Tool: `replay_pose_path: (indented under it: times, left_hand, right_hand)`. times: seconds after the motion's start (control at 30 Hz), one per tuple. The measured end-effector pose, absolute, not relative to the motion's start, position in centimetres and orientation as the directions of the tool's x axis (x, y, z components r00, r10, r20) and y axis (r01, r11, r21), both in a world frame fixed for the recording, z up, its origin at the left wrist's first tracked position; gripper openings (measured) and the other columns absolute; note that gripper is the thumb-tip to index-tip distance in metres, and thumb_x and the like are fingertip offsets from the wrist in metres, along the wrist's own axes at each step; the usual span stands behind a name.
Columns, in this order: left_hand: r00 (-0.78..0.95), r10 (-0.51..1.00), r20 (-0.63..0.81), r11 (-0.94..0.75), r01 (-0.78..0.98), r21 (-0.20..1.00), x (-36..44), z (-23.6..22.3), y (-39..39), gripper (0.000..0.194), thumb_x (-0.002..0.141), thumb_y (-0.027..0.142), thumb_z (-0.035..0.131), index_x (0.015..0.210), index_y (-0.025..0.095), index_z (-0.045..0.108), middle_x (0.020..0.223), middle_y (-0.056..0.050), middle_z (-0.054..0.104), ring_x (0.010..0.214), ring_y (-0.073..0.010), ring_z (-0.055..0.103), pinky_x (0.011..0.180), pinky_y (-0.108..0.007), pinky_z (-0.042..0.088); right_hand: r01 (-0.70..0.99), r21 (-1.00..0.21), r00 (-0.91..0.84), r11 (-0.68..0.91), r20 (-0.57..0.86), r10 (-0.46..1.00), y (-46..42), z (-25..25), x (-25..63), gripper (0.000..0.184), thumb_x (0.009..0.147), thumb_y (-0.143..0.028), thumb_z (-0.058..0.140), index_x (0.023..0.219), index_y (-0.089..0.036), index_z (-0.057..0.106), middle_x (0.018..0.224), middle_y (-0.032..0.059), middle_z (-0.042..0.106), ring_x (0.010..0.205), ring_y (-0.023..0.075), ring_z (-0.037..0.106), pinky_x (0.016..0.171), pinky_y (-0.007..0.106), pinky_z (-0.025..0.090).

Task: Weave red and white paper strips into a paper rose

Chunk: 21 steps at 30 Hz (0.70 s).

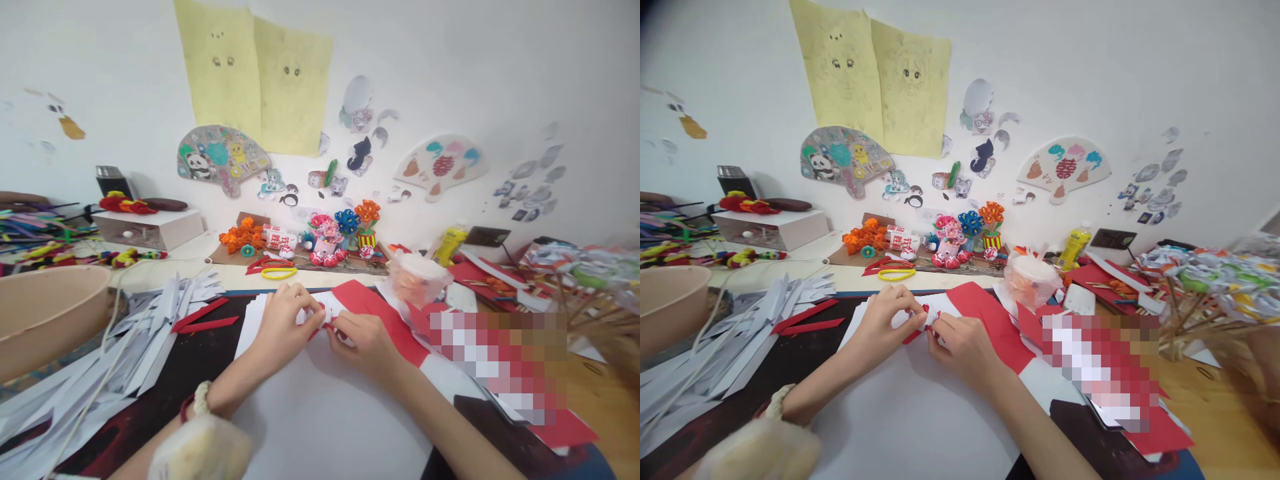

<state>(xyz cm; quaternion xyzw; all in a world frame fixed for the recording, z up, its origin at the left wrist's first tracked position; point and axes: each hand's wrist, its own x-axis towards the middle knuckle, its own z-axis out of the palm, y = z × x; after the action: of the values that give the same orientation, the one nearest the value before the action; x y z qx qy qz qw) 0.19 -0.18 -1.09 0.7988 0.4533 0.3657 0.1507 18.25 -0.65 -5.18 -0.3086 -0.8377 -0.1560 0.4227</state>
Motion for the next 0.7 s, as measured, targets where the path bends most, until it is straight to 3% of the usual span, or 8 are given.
replay_pose_path:
  times: [0.2,0.5,0.7]
  left_hand:
    - [0.367,0.796,0.481,-0.591,0.644,0.486,-0.03,-1.18,-0.49,0.016,0.084,0.034,0.069,0.073,0.022,0.066,0.083,0.000,0.064,0.086,-0.0206,0.052,0.074,-0.035,0.031]
    - [0.251,0.846,0.470,-0.521,0.575,0.631,-0.13,-0.83,-0.13,0.013,0.077,0.022,0.069,0.064,0.021,0.064,0.079,0.000,0.066,0.085,-0.0210,0.056,0.077,-0.034,0.042]
    - [0.175,0.882,0.438,-0.452,0.579,0.679,0.11,-0.92,0.01,0.015,0.077,0.022,0.071,0.063,0.020,0.065,0.078,-0.001,0.066,0.086,-0.0212,0.056,0.079,-0.034,0.042]
  right_hand:
    - [0.647,0.060,-0.492,0.760,0.795,0.356,-0.67,-5.19,18.32,0.028,0.090,-0.013,0.045,0.063,-0.019,0.048,0.054,-0.0046,0.044,0.047,0.0083,0.035,0.047,0.021,0.026]
    - [0.622,-0.011,-0.474,0.783,0.791,0.387,-0.72,-5.38,18.16,0.021,0.086,-0.013,0.047,0.066,-0.019,0.051,0.054,-0.0048,0.045,0.046,0.0085,0.036,0.045,0.022,0.025]
    - [0.626,-0.009,-0.493,0.780,0.771,0.404,-0.85,-5.37,18.08,0.023,0.086,-0.012,0.046,0.064,-0.018,0.050,0.054,-0.0043,0.047,0.047,0.0081,0.036,0.047,0.021,0.025]
